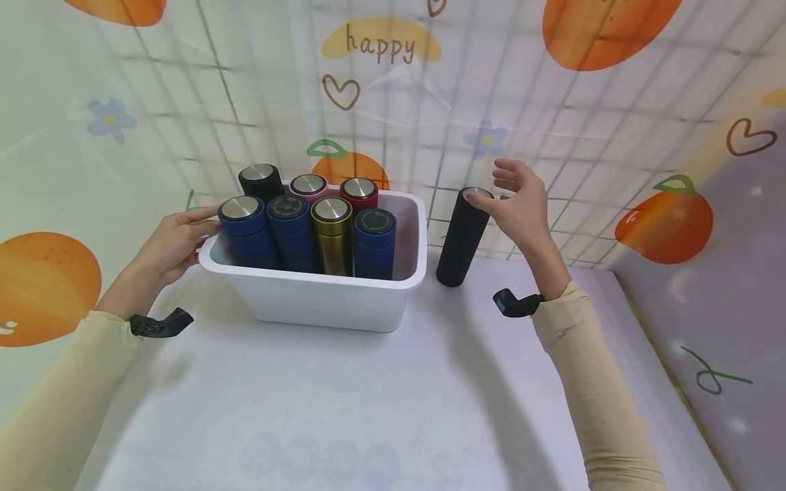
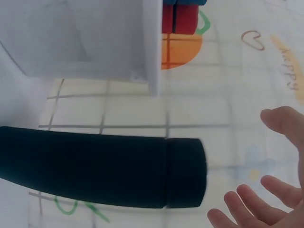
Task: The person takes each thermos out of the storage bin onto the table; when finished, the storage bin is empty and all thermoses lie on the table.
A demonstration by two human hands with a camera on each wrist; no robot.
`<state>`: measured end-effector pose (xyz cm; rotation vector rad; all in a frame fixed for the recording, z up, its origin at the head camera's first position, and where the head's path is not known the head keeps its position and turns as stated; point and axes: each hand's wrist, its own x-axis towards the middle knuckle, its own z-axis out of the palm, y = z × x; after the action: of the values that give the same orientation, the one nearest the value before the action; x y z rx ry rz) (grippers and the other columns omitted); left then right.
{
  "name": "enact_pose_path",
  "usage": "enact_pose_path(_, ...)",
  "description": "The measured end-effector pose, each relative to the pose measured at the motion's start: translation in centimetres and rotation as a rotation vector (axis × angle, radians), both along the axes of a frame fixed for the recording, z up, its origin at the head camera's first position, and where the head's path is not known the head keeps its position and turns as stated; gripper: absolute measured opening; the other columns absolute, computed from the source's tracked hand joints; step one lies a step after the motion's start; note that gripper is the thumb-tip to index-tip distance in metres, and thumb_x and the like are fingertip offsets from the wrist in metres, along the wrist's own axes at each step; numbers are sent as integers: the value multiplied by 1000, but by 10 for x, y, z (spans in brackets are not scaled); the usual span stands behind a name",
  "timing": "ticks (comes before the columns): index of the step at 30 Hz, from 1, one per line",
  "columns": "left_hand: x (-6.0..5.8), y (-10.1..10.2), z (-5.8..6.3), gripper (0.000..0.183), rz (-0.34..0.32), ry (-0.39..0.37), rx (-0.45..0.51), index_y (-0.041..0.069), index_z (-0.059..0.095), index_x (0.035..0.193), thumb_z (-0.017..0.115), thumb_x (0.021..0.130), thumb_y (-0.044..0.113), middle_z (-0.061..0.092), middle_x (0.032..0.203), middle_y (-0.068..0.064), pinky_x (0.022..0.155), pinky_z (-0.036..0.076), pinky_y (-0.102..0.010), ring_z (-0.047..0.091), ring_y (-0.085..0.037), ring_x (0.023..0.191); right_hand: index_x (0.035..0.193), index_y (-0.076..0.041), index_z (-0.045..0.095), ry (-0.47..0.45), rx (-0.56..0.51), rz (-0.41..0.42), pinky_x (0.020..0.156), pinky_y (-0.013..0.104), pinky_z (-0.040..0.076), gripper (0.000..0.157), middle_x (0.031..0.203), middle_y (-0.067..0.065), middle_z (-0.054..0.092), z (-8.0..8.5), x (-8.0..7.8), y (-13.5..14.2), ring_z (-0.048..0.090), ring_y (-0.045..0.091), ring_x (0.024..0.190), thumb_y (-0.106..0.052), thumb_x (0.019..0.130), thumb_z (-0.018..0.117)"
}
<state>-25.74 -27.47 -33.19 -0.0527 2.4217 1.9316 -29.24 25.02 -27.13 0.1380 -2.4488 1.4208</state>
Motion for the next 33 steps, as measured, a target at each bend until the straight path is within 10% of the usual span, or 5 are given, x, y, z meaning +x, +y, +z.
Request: enact_pose_path(33,2,1,3,49,13,-18,-9,13,43,153,52,105,20,62,108,4,70,56,-24,59,-11,85,139,-11,56,152,-3,236,102,45,47,70,134,8,59,19,25,-63,56,24,124,-15,77,87)
